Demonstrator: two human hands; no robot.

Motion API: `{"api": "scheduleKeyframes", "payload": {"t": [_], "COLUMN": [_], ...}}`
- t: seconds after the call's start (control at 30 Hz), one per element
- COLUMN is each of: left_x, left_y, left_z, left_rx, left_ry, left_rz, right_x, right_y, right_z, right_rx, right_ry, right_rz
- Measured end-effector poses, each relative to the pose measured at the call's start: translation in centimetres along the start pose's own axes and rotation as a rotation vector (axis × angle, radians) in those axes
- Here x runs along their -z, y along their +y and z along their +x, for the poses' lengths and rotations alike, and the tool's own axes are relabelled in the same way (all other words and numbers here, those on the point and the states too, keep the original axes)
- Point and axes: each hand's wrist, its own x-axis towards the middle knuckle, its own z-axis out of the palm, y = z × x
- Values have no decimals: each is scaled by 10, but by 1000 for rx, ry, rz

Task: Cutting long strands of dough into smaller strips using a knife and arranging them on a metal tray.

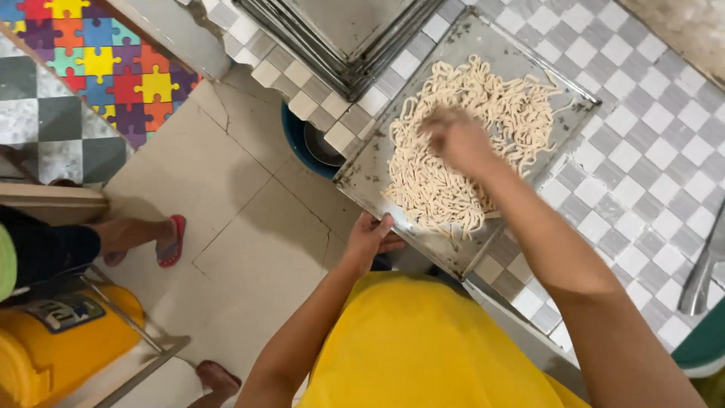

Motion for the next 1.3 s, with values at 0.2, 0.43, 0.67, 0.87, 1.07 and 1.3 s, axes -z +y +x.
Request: {"api": "scheduleKeyframes", "payload": {"t": [0.2, 0.43, 0.67, 0.87, 1.07, 1.3], "left_x": [2, -13, 14, 1, -18, -8], "left_y": [-3, 17, -20, -16, -23, -96], "left_z": [5, -4, 19, 11, -10, 48], "left_rx": [27, 149, -8, -37, -20, 31], "left_ry": [26, 122, -2, -22, -19, -9], "left_rz": [10, 110, 20, 8, -66, -120], "right_x": [111, 65, -8, 44, 25, 19], "right_y": [-12, 100, 79, 36, 124, 136], "right_z": [-7, -2, -34, -14, -74, -152], "right_rx": [-141, -27, 40, -47, -36, -107], "right_ry": [-94, 214, 171, 47, 137, 126], "right_rz": [316, -179, -315, -265, -432, -380]}}
